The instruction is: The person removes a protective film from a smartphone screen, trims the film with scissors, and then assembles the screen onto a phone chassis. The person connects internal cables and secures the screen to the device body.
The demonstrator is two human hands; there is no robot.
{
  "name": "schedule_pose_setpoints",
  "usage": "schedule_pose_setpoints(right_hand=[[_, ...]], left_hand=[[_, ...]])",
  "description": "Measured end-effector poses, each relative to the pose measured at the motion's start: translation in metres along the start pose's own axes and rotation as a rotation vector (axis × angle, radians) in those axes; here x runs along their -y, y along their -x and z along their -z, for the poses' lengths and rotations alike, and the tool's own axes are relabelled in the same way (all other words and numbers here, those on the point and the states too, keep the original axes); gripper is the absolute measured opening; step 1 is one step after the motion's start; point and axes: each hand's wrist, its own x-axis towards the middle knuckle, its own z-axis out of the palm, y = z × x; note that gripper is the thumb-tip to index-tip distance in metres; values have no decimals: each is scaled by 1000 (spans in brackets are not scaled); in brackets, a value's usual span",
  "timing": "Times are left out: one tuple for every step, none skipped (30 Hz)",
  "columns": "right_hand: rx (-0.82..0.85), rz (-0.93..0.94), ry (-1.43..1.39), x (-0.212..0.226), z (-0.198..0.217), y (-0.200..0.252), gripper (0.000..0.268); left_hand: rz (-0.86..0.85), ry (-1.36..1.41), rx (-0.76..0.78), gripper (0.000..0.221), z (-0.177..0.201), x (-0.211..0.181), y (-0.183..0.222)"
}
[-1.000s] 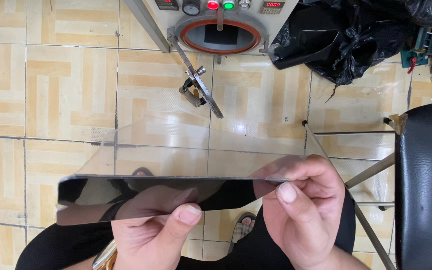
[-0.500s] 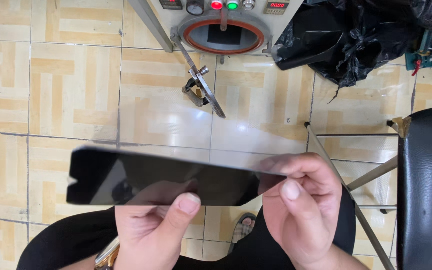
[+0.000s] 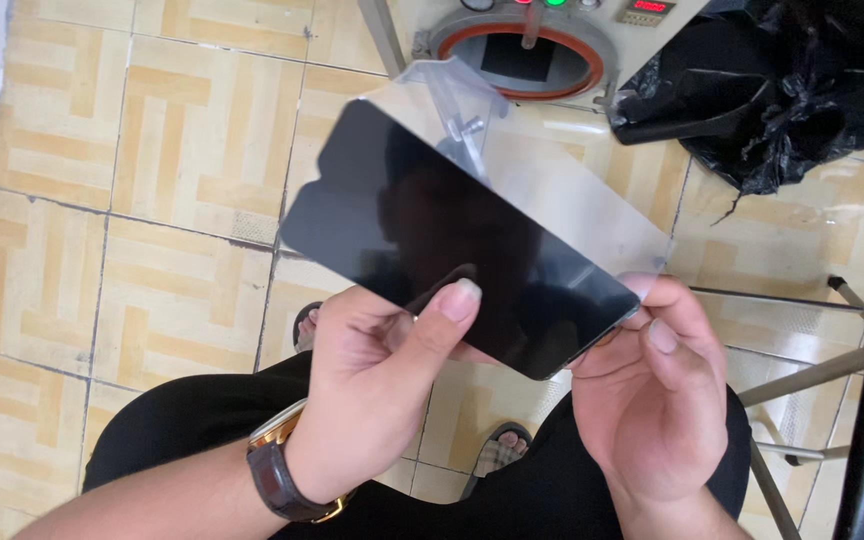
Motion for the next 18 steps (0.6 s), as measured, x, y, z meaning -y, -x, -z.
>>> schedule_pose_setpoints(right_hand=[[7, -9, 0, -3, 5, 0, 32], [6, 1, 0, -7, 10, 1, 33], [7, 13, 0, -10, 16, 0, 34], [17, 6, -1, -9, 10, 0, 34], [31, 13, 87, -9, 3, -3, 30], [45, 23, 175, -9, -5, -7, 27], [64, 19, 170, -11, -8, -9, 27], [63, 18, 193, -12, -12, -10, 15], [60, 20, 217, -13, -15, -11, 14], [75, 20, 212, -17, -11, -14, 14], [51, 23, 224, -19, -8, -15, 9], [26, 26, 236, -20, -5, -16, 9], [37, 34, 233, -23, -2, -17, 9], [8, 31, 248, -25, 1, -17, 10], [-15, 35, 261, -27, 2, -21, 12], [3, 52, 257, -31, 3, -25, 12], [-20, 43, 255, -35, 5, -26, 10], [-43, 35, 252, -38, 7, -28, 12]], left_hand=[[0, 2, -11, 44, 0, -2, -1], [-66, 30, 42, 39, 0, -4, -2], [-134, 57, 94, 34, 0, -6, -4], [-138, 58, 83, 34, -2, -5, -3], [-120, 193, 138, 26, -4, -5, -5], [-102, 327, 195, 26, -5, -6, -6], [-117, 326, 181, 26, -5, -5, -7], [-112, 340, 200, 26, -5, -5, -9], [-107, 353, 225, 25, -6, -5, -11], [-120, 350, 215, 25, -6, -1, -13], [-108, 340, 187, 22, -8, 1, -15], [-97, 330, 159, 20, -9, 3, -16], [-111, 329, 159, 20, -6, -1, -16], [-147, 169, 137, 23, -4, -7, -16], [-193, 9, 112, 34, -1, -14, -18], [-217, 7, 111, 34, 1, -12, -23], [-262, 49, 126, 32, 2, -9, -27], [-306, 90, 143, 29, 2, -6, -31]])
